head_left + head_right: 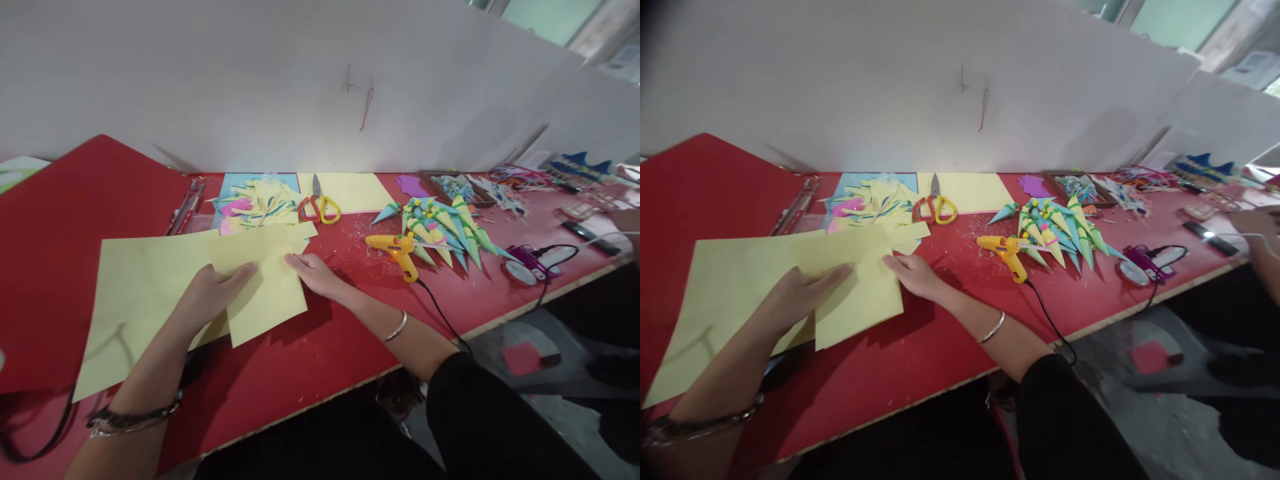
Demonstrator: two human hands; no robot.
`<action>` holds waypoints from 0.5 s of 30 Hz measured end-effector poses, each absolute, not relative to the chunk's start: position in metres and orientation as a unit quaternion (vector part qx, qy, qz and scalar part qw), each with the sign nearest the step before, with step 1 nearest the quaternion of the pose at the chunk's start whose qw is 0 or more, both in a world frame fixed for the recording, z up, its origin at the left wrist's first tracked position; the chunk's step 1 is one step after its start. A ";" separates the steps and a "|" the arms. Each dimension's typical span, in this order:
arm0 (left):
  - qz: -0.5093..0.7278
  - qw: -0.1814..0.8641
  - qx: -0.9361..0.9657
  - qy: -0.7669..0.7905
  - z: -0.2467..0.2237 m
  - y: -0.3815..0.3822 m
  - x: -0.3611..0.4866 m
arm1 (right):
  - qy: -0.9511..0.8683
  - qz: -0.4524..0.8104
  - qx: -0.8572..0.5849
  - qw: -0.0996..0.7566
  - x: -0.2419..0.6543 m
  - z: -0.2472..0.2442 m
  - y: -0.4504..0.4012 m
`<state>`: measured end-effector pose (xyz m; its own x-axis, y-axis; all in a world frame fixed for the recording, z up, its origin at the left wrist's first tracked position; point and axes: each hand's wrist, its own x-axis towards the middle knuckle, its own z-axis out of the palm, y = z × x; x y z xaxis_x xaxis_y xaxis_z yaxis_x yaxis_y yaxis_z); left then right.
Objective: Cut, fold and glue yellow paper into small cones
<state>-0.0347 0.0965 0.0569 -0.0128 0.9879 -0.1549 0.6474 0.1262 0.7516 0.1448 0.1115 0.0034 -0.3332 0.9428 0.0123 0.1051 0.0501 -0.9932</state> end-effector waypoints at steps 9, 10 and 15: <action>0.318 0.266 0.574 0.706 0.079 0.104 -0.042 | -0.625 0.559 -0.407 0.362 0.128 0.037 0.147; 0.327 0.244 0.569 0.714 0.085 0.106 -0.044 | -0.631 0.557 -0.397 0.367 0.124 0.044 0.152; 0.302 0.079 0.596 0.740 0.121 0.125 -0.050 | -0.621 0.537 -0.414 0.394 0.105 0.080 0.168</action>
<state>-0.0503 0.1251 0.1205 -0.2779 0.9293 0.2432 0.8344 0.1081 0.5404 0.1049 0.1685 0.0795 -0.3476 0.9366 0.0444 0.0900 0.0805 -0.9927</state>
